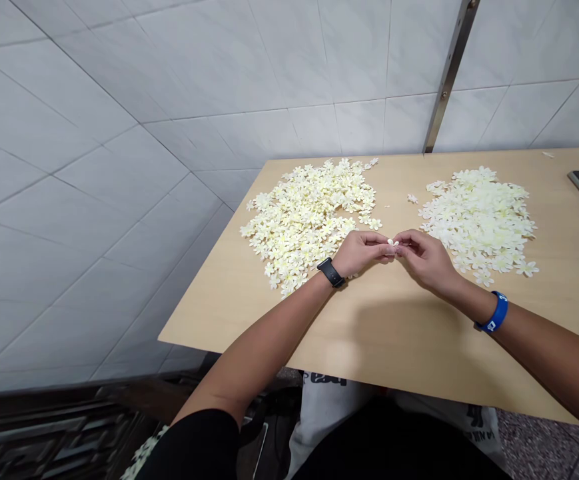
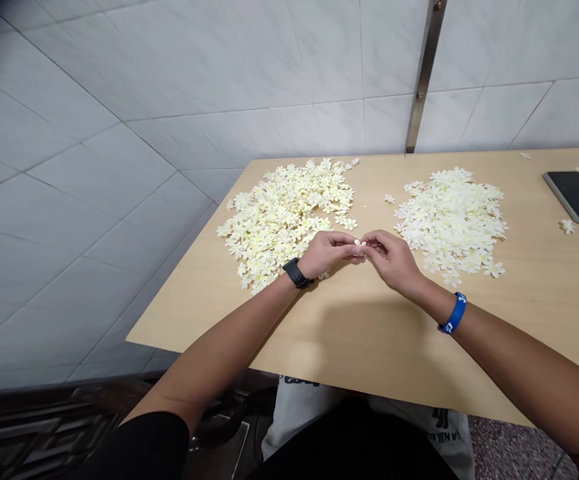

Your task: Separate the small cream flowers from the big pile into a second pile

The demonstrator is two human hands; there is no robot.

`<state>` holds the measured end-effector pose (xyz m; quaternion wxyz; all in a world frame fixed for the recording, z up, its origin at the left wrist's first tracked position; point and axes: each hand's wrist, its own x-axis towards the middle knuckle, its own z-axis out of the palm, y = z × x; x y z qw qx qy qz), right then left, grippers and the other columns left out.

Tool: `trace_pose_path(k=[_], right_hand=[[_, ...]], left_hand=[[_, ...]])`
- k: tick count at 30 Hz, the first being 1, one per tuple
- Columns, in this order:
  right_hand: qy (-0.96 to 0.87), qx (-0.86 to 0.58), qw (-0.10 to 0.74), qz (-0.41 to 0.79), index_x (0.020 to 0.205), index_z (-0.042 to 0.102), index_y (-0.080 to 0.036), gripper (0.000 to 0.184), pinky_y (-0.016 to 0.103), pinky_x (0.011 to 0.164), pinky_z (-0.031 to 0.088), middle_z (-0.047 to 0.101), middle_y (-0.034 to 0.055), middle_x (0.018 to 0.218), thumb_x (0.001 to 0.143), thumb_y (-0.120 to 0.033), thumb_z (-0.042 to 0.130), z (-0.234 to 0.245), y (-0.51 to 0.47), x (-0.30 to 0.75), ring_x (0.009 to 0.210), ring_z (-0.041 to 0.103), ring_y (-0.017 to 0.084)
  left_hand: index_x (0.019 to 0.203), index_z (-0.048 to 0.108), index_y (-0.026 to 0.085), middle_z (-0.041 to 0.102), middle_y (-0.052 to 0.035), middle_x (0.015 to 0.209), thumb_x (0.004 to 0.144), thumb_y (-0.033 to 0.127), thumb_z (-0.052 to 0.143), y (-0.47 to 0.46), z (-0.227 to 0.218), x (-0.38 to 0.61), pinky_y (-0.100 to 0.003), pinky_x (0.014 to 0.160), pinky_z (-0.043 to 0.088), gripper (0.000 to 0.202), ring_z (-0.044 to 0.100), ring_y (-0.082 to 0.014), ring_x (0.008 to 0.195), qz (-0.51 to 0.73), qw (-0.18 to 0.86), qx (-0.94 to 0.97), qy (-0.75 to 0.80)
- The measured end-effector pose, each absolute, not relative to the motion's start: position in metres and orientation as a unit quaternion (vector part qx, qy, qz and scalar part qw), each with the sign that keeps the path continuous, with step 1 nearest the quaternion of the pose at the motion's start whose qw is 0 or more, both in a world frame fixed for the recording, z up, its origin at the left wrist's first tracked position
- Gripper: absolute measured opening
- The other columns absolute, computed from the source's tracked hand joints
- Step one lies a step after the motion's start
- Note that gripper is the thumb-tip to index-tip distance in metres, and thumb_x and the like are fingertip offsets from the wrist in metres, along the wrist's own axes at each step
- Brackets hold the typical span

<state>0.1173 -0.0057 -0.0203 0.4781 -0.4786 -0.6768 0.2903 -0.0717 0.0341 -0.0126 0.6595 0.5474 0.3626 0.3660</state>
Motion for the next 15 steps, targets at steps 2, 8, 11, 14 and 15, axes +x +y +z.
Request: trace_pose_path(k=[2,8,11,14,15], right_hand=[[-0.669,-0.482,0.479,0.301,0.09,0.072,-0.021,0.011,0.031,0.065,0.048,0.072,0.0035,0.082,0.09,-0.032,0.069,-0.02,-0.007,0.117,0.07,0.062,0.017],[-0.658,-0.504,0.475,0.295,0.087,0.07,-0.02,0.01,0.03,0.062,0.045,0.07,0.0028,0.078,0.088,-0.03,0.066,-0.018,-0.01,0.114,0.068,0.059,0.016],[-0.653,-0.518,0.477,0.279,0.083,0.068,-0.021,0.009,0.03,0.063,0.044,0.068,0.002,0.076,0.085,-0.029,0.068,-0.018,-0.01,0.112,0.068,0.058,0.016],[-0.64,-0.525,0.473,0.302,0.084,0.067,-0.021,0.011,0.03,0.061,0.043,0.066,0.0011,0.073,0.085,-0.031,0.068,-0.018,-0.008,0.113,0.066,0.056,0.016],[-0.637,-0.521,0.471,0.319,0.084,0.067,-0.021,0.012,0.029,0.061,0.042,0.066,0.0011,0.072,0.085,-0.033,0.068,-0.018,-0.007,0.113,0.065,0.056,0.016]], left_hand=[[0.081,0.08,0.008,0.077,-0.0097,0.077,0.057,0.048,0.099,0.034,-0.012,-0.071,-0.036,0.082,0.063,0.051,0.073,-0.017,0.074,0.367,0.674,0.529,0.363],[0.08,0.079,0.008,0.077,-0.0087,0.076,0.063,0.041,0.094,0.028,-0.01,-0.068,-0.034,0.079,0.062,0.04,0.072,-0.0164,0.073,0.369,0.636,0.557,0.387],[0.081,0.079,0.011,0.078,-0.007,0.078,0.075,0.034,0.083,0.024,-0.011,-0.067,-0.029,0.077,0.059,0.024,0.072,-0.0163,0.076,0.369,0.555,0.619,0.416],[0.081,0.078,0.013,0.078,-0.0055,0.079,0.083,0.034,0.074,0.022,-0.011,-0.067,-0.027,0.077,0.057,0.021,0.072,-0.0167,0.079,0.354,0.489,0.679,0.418],[0.082,0.077,0.013,0.078,-0.0058,0.079,0.085,0.036,0.072,0.022,-0.011,-0.068,-0.027,0.077,0.057,0.023,0.072,-0.0169,0.079,0.345,0.482,0.694,0.409]])
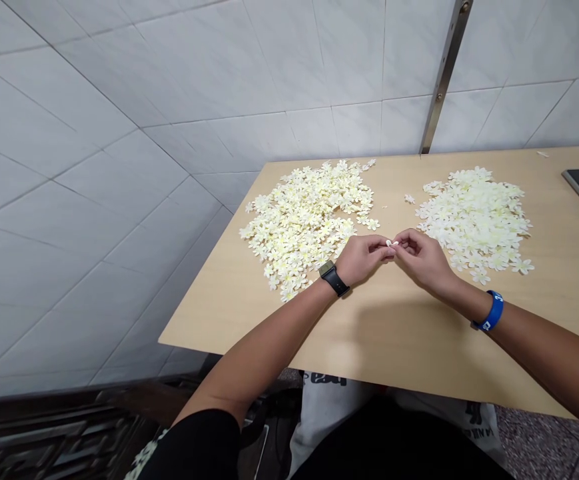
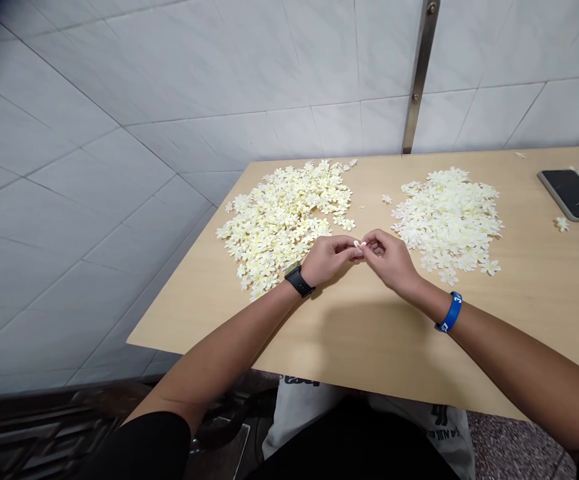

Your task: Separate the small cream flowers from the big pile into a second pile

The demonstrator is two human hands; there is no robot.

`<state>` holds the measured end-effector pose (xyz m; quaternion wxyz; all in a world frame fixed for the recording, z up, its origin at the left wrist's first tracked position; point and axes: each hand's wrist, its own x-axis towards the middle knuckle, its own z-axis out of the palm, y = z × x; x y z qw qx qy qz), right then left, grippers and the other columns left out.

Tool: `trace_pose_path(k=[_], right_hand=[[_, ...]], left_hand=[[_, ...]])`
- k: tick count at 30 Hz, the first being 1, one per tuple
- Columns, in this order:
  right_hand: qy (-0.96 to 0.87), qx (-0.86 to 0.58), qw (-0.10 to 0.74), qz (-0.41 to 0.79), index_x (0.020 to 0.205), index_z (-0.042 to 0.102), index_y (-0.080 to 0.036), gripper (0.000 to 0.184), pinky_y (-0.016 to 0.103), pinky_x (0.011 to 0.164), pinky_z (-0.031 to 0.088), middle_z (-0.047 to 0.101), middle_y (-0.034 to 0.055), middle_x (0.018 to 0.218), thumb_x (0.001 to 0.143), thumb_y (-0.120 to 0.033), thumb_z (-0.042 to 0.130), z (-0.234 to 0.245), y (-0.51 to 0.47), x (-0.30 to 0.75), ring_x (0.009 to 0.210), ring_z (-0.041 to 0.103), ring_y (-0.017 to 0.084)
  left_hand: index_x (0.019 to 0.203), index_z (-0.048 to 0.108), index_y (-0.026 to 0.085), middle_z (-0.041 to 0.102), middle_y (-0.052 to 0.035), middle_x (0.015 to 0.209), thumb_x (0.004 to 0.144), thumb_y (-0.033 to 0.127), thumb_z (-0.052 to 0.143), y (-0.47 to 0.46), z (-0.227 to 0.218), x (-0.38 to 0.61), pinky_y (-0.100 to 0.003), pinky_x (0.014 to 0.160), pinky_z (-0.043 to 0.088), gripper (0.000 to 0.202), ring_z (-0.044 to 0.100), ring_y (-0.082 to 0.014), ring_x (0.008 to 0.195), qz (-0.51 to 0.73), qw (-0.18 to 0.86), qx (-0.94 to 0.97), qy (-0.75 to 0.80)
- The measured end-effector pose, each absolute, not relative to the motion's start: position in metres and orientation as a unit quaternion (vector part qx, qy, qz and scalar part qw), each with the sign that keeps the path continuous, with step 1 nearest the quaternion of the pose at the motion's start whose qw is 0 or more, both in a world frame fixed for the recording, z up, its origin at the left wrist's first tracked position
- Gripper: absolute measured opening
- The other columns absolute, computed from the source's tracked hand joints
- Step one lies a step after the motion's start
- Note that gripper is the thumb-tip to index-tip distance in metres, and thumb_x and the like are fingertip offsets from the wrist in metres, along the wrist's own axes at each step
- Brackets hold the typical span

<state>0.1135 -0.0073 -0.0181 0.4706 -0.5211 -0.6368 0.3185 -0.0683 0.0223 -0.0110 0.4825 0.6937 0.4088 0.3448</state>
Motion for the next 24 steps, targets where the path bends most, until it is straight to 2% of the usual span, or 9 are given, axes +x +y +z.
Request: trace_pose_path(k=[3,6,13,16,21,24], right_hand=[[-0.641,-0.505,0.46,0.35,0.085,0.067,-0.021,0.016,0.03,0.06,0.041,0.066,0.0013,0.072,0.086,-0.037,0.069,-0.017,-0.005,0.116,0.065,0.057,0.016],[-0.649,-0.5,0.453,0.352,0.086,0.066,-0.021,0.018,0.03,0.062,0.041,0.065,0.0008,0.072,0.086,-0.038,0.07,-0.016,-0.004,0.117,0.066,0.056,0.016],[-0.615,-0.498,0.458,0.405,0.085,0.065,-0.021,0.024,0.031,0.063,0.043,0.064,0.0005,0.072,0.081,-0.043,0.074,-0.02,-0.002,0.116,0.068,0.057,0.017],[-0.613,-0.498,0.46,0.406,0.083,0.066,-0.021,0.023,0.03,0.061,0.041,0.062,-0.0006,0.07,0.08,-0.041,0.076,-0.019,-0.002,0.115,0.065,0.055,0.016],[-0.607,-0.521,0.471,0.371,0.078,0.062,-0.021,0.02,0.028,0.057,0.038,0.06,-0.0017,0.067,0.081,-0.037,0.075,-0.017,-0.007,0.113,0.062,0.051,0.014],[-0.608,-0.504,0.477,0.386,0.078,0.061,-0.022,0.023,0.028,0.058,0.041,0.059,-0.0023,0.066,0.08,-0.038,0.077,-0.016,-0.005,0.112,0.062,0.053,0.014]], left_hand=[[0.085,0.076,0.012,0.079,-0.0081,0.083,0.09,0.043,0.069,0.024,-0.011,-0.071,-0.027,0.079,0.059,0.032,0.075,-0.0173,0.08,0.334,0.499,0.706,0.375],[0.088,0.076,0.011,0.08,-0.0099,0.084,0.089,0.045,0.072,0.028,-0.011,-0.073,-0.027,0.08,0.06,0.034,0.076,-0.0167,0.079,0.336,0.531,0.683,0.372],[0.088,0.078,0.008,0.079,-0.0108,0.079,0.069,0.051,0.091,0.036,-0.013,-0.074,-0.031,0.08,0.063,0.048,0.076,-0.017,0.075,0.323,0.648,0.583,0.369],[0.085,0.078,0.008,0.078,-0.01,0.078,0.064,0.047,0.094,0.034,-0.013,-0.071,-0.031,0.078,0.063,0.047,0.075,-0.0165,0.073,0.343,0.638,0.575,0.381],[0.083,0.078,0.011,0.079,-0.0077,0.079,0.074,0.044,0.087,0.026,-0.01,-0.067,-0.029,0.077,0.062,0.035,0.075,-0.0175,0.076,0.368,0.566,0.62,0.399],[0.085,0.079,0.011,0.08,-0.0083,0.082,0.079,0.044,0.082,0.025,-0.008,-0.069,-0.028,0.077,0.062,0.033,0.077,-0.0179,0.077,0.357,0.551,0.648,0.385]])
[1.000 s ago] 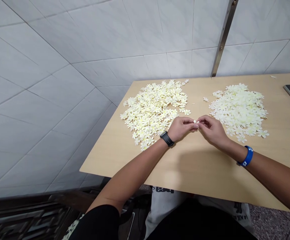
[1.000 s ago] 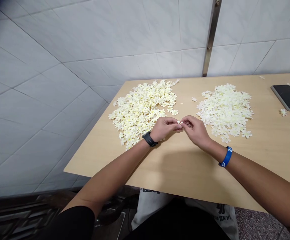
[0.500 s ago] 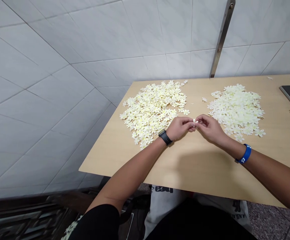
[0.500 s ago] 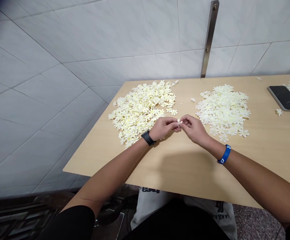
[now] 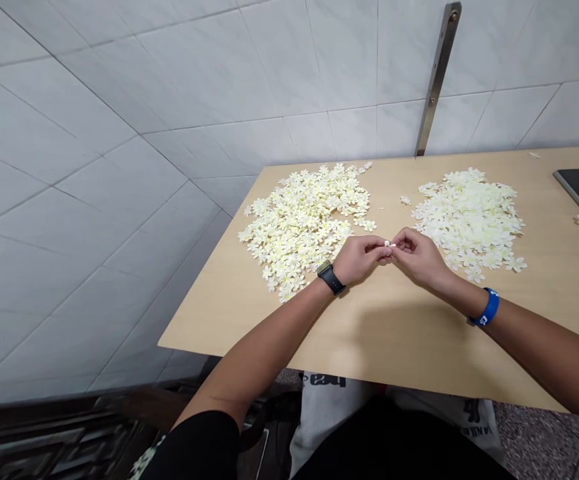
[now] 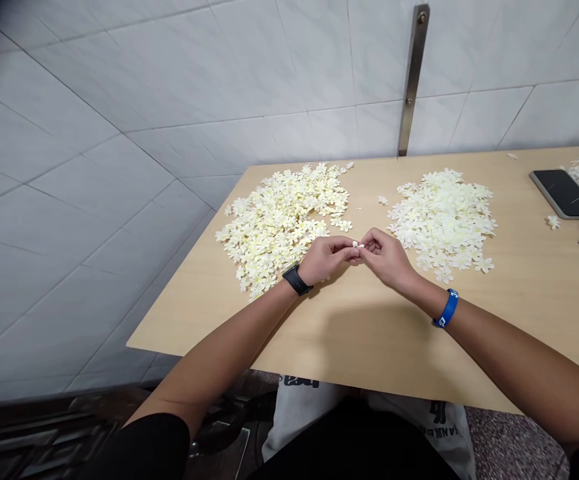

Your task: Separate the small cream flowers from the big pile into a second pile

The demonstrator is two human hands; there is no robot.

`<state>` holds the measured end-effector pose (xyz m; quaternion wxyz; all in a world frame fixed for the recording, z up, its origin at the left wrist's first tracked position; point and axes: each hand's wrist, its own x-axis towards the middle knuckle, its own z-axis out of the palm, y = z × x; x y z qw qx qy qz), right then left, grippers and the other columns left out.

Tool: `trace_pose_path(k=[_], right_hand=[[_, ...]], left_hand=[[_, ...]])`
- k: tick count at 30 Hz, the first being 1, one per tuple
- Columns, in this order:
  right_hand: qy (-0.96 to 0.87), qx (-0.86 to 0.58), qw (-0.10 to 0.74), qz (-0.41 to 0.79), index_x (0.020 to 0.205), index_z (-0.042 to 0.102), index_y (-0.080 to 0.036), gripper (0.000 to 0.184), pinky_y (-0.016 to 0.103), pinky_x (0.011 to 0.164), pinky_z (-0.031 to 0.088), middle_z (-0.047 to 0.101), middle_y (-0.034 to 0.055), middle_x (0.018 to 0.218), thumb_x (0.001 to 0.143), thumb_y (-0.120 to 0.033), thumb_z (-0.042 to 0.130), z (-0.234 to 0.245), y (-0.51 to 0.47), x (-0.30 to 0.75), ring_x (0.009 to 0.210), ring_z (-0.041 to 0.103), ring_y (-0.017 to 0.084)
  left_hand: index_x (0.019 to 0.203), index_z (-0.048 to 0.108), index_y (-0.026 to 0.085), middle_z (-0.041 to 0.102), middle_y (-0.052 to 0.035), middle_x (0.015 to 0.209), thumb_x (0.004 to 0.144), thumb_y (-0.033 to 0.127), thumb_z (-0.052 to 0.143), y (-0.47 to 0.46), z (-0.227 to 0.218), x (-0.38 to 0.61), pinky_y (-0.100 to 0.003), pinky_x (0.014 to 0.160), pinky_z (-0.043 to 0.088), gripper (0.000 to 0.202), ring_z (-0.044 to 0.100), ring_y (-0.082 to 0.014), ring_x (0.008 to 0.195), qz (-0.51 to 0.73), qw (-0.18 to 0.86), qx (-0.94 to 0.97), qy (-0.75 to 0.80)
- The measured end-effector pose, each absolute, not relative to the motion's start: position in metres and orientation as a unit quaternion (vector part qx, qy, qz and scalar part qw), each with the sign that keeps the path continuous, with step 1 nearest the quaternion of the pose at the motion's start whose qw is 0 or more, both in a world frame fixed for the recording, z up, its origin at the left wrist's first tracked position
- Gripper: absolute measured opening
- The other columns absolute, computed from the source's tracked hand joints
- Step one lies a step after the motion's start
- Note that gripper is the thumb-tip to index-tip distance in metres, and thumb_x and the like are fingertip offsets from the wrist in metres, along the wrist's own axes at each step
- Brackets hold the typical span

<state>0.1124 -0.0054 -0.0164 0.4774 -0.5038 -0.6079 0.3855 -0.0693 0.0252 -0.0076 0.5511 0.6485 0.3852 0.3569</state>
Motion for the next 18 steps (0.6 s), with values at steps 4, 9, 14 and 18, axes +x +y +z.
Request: trace_pose_path(k=[4,9,14,18], right_hand=[[-0.593,-0.446,0.487,0.461,0.085,0.064,-0.022,0.033,0.031,0.064,0.049,0.064,-0.0001,0.072,0.078,-0.049,0.082,-0.017,0.0,0.113,0.067,0.06,0.017],[-0.611,-0.458,0.497,0.412,0.087,0.066,-0.021,0.028,0.032,0.067,0.049,0.065,0.0011,0.076,0.083,-0.047,0.076,-0.019,0.001,0.114,0.071,0.06,0.017],[-0.674,-0.476,0.479,0.299,0.09,0.068,-0.021,0.01,0.033,0.07,0.048,0.067,0.0034,0.083,0.091,-0.031,0.066,-0.02,-0.001,0.116,0.075,0.06,0.018],[-0.749,-0.44,0.459,0.188,0.092,0.067,-0.022,0.008,0.035,0.073,0.049,0.067,0.005,0.085,0.096,-0.026,0.061,-0.022,-0.003,0.118,0.078,0.061,0.02]], left_hand=[[0.089,0.077,0.009,0.079,-0.0105,0.081,0.084,0.047,0.079,0.029,-0.005,-0.074,-0.031,0.078,0.066,0.038,0.079,-0.0193,0.077,0.35,0.58,0.638,0.365],[0.098,0.073,0.009,0.079,-0.0124,0.083,0.087,0.053,0.079,0.033,-0.007,-0.076,-0.035,0.079,0.067,0.046,0.08,-0.0224,0.078,0.344,0.627,0.608,0.344],[0.1,0.072,0.007,0.079,-0.0147,0.085,0.078,0.063,0.084,0.039,-0.011,-0.079,-0.037,0.083,0.066,0.062,0.081,-0.0256,0.084,0.33,0.674,0.564,0.344],[0.093,0.076,0.006,0.079,-0.0132,0.086,0.062,0.06,0.095,0.039,-0.008,-0.081,-0.033,0.083,0.065,0.065,0.079,-0.0205,0.083,0.321,0.697,0.536,0.354]])
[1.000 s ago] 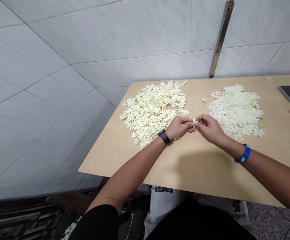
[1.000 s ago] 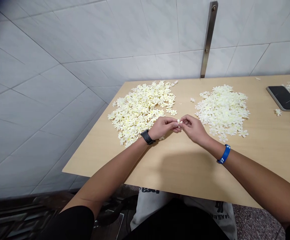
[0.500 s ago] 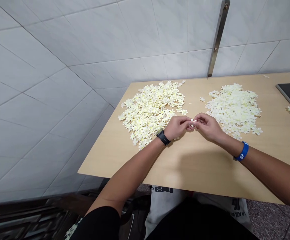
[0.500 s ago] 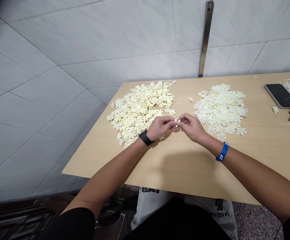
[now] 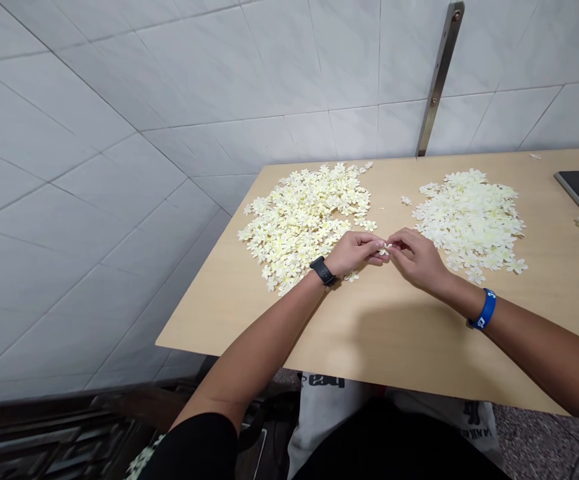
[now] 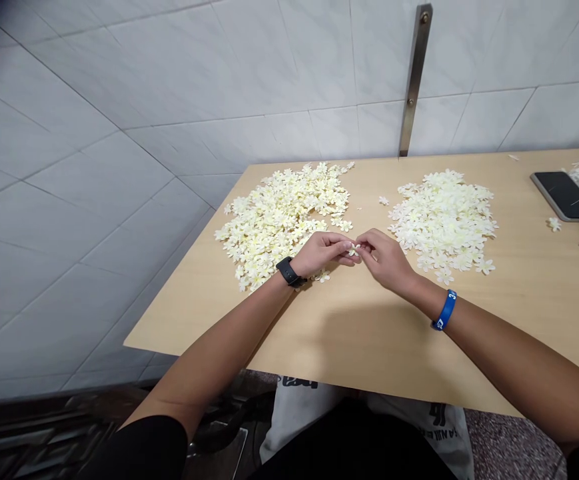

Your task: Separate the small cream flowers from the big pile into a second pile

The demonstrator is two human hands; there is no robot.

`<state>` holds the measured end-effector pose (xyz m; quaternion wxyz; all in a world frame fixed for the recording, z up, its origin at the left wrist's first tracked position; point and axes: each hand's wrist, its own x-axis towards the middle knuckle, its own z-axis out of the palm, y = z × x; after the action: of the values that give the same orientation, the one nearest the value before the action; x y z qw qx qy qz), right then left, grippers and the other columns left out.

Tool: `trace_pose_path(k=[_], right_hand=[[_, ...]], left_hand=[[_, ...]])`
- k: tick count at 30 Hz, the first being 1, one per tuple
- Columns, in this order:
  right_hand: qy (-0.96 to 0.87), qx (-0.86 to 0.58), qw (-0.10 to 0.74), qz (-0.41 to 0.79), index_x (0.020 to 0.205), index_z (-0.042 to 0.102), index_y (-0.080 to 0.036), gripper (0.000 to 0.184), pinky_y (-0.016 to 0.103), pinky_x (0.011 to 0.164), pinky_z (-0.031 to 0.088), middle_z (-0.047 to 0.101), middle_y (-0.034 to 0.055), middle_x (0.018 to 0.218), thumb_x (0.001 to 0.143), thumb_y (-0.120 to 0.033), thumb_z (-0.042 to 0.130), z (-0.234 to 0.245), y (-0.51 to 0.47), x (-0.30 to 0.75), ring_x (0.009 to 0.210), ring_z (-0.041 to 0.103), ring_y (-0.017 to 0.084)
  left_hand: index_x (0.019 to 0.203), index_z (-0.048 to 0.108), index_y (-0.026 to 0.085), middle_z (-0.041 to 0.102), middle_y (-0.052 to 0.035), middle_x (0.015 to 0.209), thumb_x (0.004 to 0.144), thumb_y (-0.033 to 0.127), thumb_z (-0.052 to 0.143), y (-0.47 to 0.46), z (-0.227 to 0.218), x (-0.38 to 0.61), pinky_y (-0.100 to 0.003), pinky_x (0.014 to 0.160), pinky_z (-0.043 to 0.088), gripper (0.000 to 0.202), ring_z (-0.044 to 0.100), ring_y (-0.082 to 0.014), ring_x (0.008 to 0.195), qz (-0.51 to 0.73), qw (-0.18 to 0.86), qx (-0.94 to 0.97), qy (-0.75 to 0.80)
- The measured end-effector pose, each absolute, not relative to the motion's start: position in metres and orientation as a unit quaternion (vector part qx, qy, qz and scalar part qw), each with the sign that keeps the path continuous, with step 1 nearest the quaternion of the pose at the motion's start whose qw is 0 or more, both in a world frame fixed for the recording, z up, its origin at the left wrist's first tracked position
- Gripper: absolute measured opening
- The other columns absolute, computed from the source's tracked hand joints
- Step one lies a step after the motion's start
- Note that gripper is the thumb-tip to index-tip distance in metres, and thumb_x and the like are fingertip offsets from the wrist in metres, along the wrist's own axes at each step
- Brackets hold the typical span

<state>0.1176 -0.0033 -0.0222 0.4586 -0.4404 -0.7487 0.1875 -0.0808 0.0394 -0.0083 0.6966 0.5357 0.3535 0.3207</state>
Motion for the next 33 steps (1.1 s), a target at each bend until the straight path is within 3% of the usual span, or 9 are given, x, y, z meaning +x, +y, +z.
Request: trace_pose_path(k=[6,10,14,17,21,28,33], right_hand=[[-0.784,-0.421,0.44,0.119,0.093,0.066,-0.024,0.012,0.036,0.074,0.05,0.07,0.0071,0.086,0.099,-0.021,0.056,-0.023,-0.006,0.118,0.08,0.063,0.022],[-0.777,-0.43,0.443,0.127,0.091,0.067,-0.024,0.011,0.036,0.073,0.051,0.07,0.0069,0.085,0.097,-0.021,0.057,-0.023,-0.007,0.118,0.078,0.064,0.022],[-0.733,-0.465,0.454,0.203,0.09,0.069,-0.023,0.01,0.037,0.073,0.053,0.073,0.0062,0.085,0.093,-0.023,0.06,-0.02,-0.006,0.117,0.078,0.065,0.022],[-0.649,-0.496,0.485,0.314,0.09,0.07,-0.022,0.01,0.035,0.07,0.055,0.072,0.0039,0.08,0.09,-0.031,0.066,-0.02,-0.004,0.116,0.073,0.067,0.02],[-0.557,-0.488,0.514,0.433,0.09,0.07,-0.021,0.024,0.034,0.068,0.058,0.071,0.0024,0.078,0.084,-0.043,0.076,-0.024,0.0,0.114,0.068,0.07,0.019],[-0.579,-0.458,0.503,0.45,0.086,0.071,-0.02,0.035,0.034,0.071,0.056,0.071,0.0032,0.072,0.089,-0.055,0.074,-0.024,-0.001,0.115,0.068,0.068,0.018],[-0.566,-0.439,0.498,0.489,0.083,0.069,-0.02,0.046,0.034,0.067,0.054,0.068,0.0023,0.069,0.082,-0.065,0.079,-0.019,-0.001,0.114,0.065,0.065,0.017]], left_hand=[[0.091,0.077,0.008,0.08,-0.0089,0.084,0.053,0.043,0.103,0.038,-0.004,-0.082,-0.034,0.087,0.062,0.058,0.076,-0.0148,0.079,0.3,0.72,0.519,0.35],[0.088,0.075,0.008,0.08,-0.0087,0.083,0.05,0.043,0.103,0.038,-0.008,-0.08,-0.036,0.09,0.062,0.059,0.077,-0.017,0.082,0.304,0.692,0.546,0.361],[0.09,0.075,0.008,0.079,-0.0107,0.083,0.059,0.052,0.098,0.039,-0.011,-0.078,-0.035,0.085,0.062,0.059,0.077,-0.0177,0.08,0.314,0.677,0.56,0.359],[0.098,0.075,0.008,0.078,-0.0107,0.083,0.065,0.059,0.093,0.039,-0.012,-0.076,-0.033,0.081,0.063,0.063,0.077,-0.0172,0.078,0.337,0.675,0.552,0.356],[0.099,0.071,0.01,0.077,-0.0079,0.086,0.061,0.053,0.097,0.038,-0.012,-0.075,-0.03,0.076,0.062,0.063,0.074,-0.015,0.075,0.365,0.664,0.545,0.36],[0.087,0.073,0.011,0.072,-0.0048,0.081,0.072,0.05,0.088,0.033,-0.002,-0.077,-0.026,0.071,0.059,0.044,0.067,-0.0127,0.075,0.374,0.601,0.601,0.371],[0.09,0.075,0.013,0.071,-0.0052,0.087,0.074,0.053,0.084,0.033,-0.002,-0.079,-0.023,0.065,0.059,0.044,0.065,-0.0125,0.078,0.36,0.598,0.615,0.367]])
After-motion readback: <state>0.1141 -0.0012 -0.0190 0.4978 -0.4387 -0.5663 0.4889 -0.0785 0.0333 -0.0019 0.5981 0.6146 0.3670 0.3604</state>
